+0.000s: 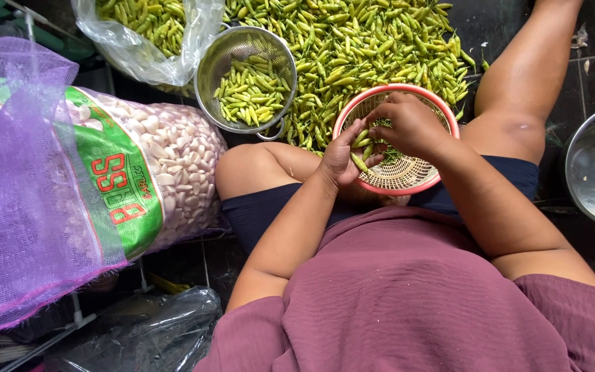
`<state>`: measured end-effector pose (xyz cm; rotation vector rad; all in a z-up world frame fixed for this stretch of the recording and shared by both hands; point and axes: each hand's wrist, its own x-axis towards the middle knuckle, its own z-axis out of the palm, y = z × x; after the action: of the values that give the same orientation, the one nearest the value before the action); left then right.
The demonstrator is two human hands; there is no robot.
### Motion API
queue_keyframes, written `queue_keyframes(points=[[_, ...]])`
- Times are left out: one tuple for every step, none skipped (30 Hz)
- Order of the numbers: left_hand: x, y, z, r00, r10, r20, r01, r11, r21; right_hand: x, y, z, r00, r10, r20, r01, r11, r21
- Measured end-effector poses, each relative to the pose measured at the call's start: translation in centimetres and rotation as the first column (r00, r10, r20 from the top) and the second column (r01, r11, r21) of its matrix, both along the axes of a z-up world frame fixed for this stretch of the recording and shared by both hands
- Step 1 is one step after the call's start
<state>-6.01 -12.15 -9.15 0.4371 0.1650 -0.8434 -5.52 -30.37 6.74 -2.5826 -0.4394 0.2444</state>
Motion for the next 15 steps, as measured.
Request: queue_keyframes(points=[[0.0, -0.1, -0.2, 1.000, 0.003, -0.002, -0.003, 1.000, -0.002, 0.0, 0.0, -0.1, 1.000, 0.003, -0.002, -0.003, 1.000, -0.002], [-0.1, -0.2, -0.4, 1.000, -0.004, 0.008, 0.004, 1.000, 0.027, -0.1, 0.1, -0.2, 1.000, -0.022, -0.014, 0.022, 1.000, -0.007], [0.0, -0.1, -0.6, 1.000, -0.011, 0.022, 0.010, 0.998, 0.058, -0.1, 0.2, -0.2, 0.999, -0.045, -0.022, 0.045, 0.999, -0.011], [0.0, -0.1, -0.3, 1.000, -0.007, 0.022, 0.006, 0.998, 0.059, -0.3, 0.4, 0.0, 0.999, -0.041, -0.022, 0.041, 0.999, -0.010], [0.0, -0.1, -0.1, 0.999, 0.010, 0.036, -0.013, 0.997, 0.072, -0.6, 0.5, 0.3, 0.995, -0.077, -0.065, 0.082, 0.994, 0.076], [0.1, 0.0, 0.2, 0.998, 0.028, 0.050, -0.032, 0.996, 0.085, -0.9, 0.6, 0.5, 0.988, -0.109, -0.110, 0.126, 0.979, 0.161], [-0.1, 0.0, 1.6, 0.998, 0.029, 0.049, -0.033, 0.996, 0.085, -1.1, 0.6, 1.1, 0.988, -0.107, -0.111, 0.125, 0.979, 0.161], [-0.3, 0.1, 2.9, 0.996, 0.073, 0.053, -0.077, 0.994, 0.075, -1.2, 0.7, 1.6, 0.990, -0.118, -0.084, 0.126, 0.986, 0.111], [-0.4, 0.1, 4.3, 0.992, 0.116, 0.056, -0.119, 0.991, 0.064, -1.4, 0.7, 2.1, 0.990, -0.127, -0.056, 0.130, 0.990, 0.059], [-0.4, 0.2, 4.3, 0.992, 0.116, 0.055, -0.119, 0.991, 0.064, -1.7, 1.0, 2.0, 0.990, -0.127, -0.056, 0.130, 0.990, 0.059], [-0.3, 0.2, 4.2, 0.988, 0.142, 0.064, -0.148, 0.985, 0.089, -2.0, 1.4, 1.9, 0.993, -0.114, -0.029, 0.113, 0.993, -0.043], [-0.3, 0.1, 4.2, 0.983, 0.169, 0.074, -0.176, 0.978, 0.113, -2.4, 1.7, 1.8, 0.995, -0.098, -0.004, 0.097, 0.985, -0.144], [-0.3, -0.1, 3.9, 0.983, 0.169, 0.074, -0.177, 0.978, 0.112, -2.5, 1.5, 1.0, 0.995, -0.098, -0.003, 0.096, 0.985, -0.146], [-0.4, -0.3, 3.5, 0.980, 0.176, 0.089, -0.187, 0.973, 0.137, -2.6, 1.4, 0.3, 0.992, -0.126, 0.009, 0.126, 0.976, -0.179], [-0.4, -0.3, 3.1, 0.977, 0.186, 0.104, -0.201, 0.966, 0.165, -2.7, 1.5, -0.5, 0.988, -0.151, 0.021, 0.152, 0.966, -0.209]])
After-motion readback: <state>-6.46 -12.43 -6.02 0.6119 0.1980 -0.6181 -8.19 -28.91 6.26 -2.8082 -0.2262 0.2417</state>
